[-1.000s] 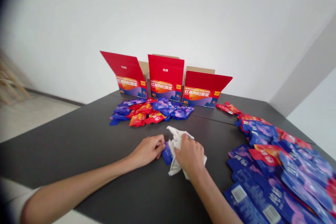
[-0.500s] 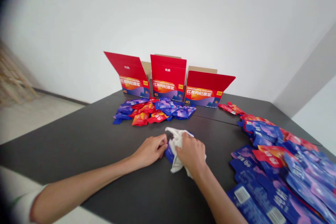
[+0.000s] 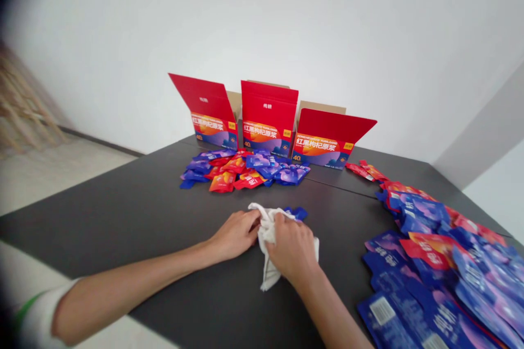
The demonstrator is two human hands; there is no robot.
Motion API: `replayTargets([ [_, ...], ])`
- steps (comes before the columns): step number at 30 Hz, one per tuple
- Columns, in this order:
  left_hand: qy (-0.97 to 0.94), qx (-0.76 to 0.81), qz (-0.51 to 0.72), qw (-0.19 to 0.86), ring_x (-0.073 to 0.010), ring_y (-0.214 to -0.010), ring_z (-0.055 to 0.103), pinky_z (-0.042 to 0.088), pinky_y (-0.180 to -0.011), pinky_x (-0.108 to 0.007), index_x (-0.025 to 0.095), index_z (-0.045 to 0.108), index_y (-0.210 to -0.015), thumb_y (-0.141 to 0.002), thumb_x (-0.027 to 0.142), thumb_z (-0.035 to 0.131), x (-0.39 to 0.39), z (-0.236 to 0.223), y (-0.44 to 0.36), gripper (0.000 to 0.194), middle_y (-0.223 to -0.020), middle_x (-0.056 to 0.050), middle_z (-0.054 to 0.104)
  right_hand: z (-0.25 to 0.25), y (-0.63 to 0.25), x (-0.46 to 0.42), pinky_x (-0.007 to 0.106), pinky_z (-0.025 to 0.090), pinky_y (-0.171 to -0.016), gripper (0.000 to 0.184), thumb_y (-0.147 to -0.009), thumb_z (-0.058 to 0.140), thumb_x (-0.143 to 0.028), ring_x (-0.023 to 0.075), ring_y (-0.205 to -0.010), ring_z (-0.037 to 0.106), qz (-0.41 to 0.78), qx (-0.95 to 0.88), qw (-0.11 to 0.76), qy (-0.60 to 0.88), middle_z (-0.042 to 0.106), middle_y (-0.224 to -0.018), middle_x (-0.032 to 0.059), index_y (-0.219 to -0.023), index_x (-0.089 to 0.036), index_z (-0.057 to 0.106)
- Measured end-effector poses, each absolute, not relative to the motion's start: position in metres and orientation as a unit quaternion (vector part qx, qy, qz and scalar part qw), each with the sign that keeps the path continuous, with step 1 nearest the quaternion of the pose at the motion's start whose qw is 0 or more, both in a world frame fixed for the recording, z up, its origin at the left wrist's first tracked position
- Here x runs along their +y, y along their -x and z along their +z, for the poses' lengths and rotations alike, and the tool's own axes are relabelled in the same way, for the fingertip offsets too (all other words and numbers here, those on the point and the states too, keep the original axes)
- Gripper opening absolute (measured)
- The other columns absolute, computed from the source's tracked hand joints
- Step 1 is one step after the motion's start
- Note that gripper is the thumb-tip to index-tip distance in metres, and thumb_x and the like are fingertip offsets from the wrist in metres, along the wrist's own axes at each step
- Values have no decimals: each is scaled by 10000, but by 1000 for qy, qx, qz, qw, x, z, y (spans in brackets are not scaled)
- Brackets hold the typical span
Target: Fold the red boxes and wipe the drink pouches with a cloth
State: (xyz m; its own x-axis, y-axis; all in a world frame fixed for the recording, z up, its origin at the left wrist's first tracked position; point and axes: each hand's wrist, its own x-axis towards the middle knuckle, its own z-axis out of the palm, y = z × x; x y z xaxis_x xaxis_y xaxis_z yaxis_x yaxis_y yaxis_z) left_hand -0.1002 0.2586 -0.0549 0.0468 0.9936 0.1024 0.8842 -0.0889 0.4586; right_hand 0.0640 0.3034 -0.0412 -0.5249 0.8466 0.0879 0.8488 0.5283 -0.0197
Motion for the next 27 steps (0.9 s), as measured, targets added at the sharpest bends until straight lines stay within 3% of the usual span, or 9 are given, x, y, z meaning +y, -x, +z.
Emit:
replayTargets([
  [5, -712, 660, 202, 127, -160, -723, 595, 360, -611, -227, 217, 529, -861, -857, 247, 417, 258, -56, 99, 116, -765, 3, 639, -42, -68, 308, 289, 392, -634, 281, -825, 411, -393, 244, -786, 628, -23, -821, 27, 570, 648, -854, 91, -1006, -196, 497],
  [9, -709, 669, 188, 117, -177, -747, 603, 364, -616, -239, 205, 536, -871, -852, 241, 423, 258, -55, 98, 120, -782, -14, 636, -42, -69, 308, 283, 390, -667, 252, -784, 472, -352, 235, -820, 623, -13, -872, 38, 488, 649, -886, 68, -991, -212, 501],
  [14, -706, 673, 185, 121, -172, -751, 597, 365, -616, -232, 217, 530, -881, -860, 262, 420, 258, -54, 98, 121, -775, -1, 637, -39, -68, 309, 300, 401, -663, 310, -826, 409, -388, 252, -818, 627, -18, -822, 20, 569, 646, -884, 91, -1052, -197, 504],
  [19, -718, 660, 191, 114, -175, -751, 600, 356, -622, -232, 216, 528, -875, -843, 221, 418, 259, -57, 100, 114, -778, -9, 635, -39, -66, 307, 298, 401, -696, 296, -776, 479, -358, 242, -851, 619, 0, -879, 31, 476, 645, -917, 71, -1035, -217, 504],
  [24, -726, 647, 200, 125, -153, -713, 586, 348, -609, -217, 223, 516, -858, -858, 257, 416, 259, -55, 101, 106, -747, 13, 632, -42, -72, 316, 311, 406, -655, 313, -821, 409, -388, 265, -810, 626, -23, -826, 30, 562, 647, -881, 94, -1049, -194, 500],
  [27, -728, 646, 198, 113, -161, -711, 587, 344, -605, -222, 226, 519, -862, -846, 225, 416, 259, -55, 101, 104, -738, 11, 630, -42, -70, 314, 290, 398, -684, 283, -789, 463, -360, 240, -834, 619, -16, -868, 39, 496, 647, -908, 75, -1021, -202, 500],
])
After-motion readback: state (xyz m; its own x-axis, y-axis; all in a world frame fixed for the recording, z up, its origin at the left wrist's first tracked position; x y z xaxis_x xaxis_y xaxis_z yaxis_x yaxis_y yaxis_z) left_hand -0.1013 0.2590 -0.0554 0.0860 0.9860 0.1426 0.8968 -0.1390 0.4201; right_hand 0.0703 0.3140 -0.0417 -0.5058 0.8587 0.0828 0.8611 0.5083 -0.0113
